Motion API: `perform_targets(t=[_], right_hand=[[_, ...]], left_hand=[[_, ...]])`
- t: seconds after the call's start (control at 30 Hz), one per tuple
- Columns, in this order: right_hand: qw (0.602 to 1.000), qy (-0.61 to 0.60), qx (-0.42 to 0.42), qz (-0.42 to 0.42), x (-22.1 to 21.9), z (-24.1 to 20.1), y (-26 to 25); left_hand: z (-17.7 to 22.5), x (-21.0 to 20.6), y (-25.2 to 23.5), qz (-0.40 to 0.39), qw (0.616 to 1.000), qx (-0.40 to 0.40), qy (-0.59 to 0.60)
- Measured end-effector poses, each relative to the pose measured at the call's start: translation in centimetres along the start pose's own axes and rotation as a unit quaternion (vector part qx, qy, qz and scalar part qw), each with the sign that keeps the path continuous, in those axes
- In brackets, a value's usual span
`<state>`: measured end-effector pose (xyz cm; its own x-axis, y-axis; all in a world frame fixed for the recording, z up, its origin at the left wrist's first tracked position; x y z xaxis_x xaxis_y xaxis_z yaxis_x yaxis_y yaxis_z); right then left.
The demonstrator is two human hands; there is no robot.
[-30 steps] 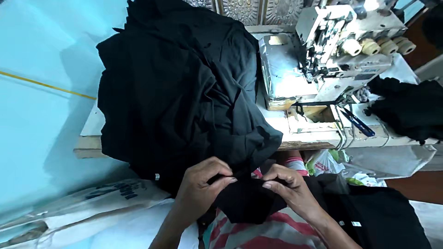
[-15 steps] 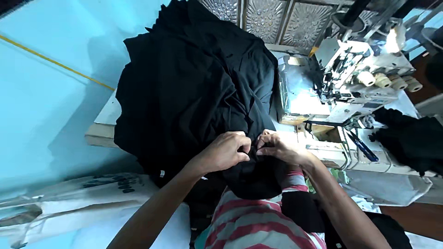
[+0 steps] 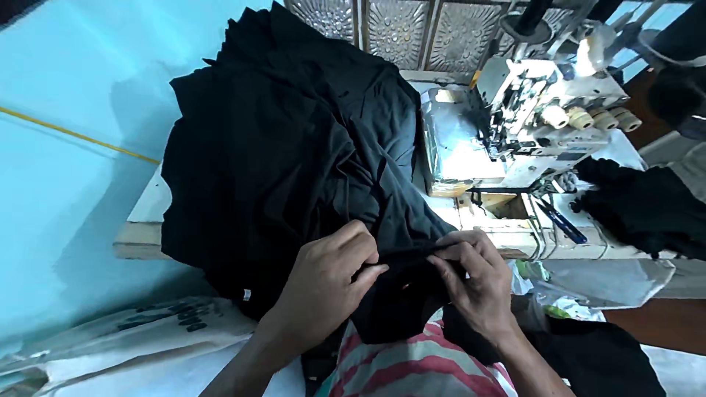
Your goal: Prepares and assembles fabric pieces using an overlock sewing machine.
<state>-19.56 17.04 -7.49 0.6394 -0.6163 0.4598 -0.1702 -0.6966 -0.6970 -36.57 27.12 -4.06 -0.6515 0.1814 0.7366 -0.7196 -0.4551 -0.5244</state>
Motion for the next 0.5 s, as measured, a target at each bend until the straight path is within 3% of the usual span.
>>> perform_targets(t=[0.17,0.37,0.43,0.5], right_hand=[[0.992,0.075,0.074,0.074,0.5,-0.5,0.1],[0.969,0.184,0.126,0.107,0.4,-1.1,0.5],[0.969,0.183,0.132,0.104,0.4,-1.2,0.6],[0.967,0.179,0.13,0.124,0.7,-1.3,0.6]], left_hand=[[2.0,0.6,0.3,0.055,0.997,-0.027,-0.046],[2.8,-0.1,1.3,0.123,0.957,-0.009,-0.263],[1.9,-0.1,1.7,0.153,0.961,0.027,-0.23],[0.8,0.1,1.5,0.176,0.975,0.063,-0.123]])
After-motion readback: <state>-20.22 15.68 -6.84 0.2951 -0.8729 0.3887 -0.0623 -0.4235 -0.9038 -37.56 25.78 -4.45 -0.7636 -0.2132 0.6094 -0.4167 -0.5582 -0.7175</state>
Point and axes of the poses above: each hand's wrist, its own y-axis away from the middle knuckle, its own x-axis out of the back of the hand, z = x × y, the point moved 6 cm from there along -y, towards the middle knuckle, and after that the axes turned 2 degrees about -y, right-handed, at the moved point
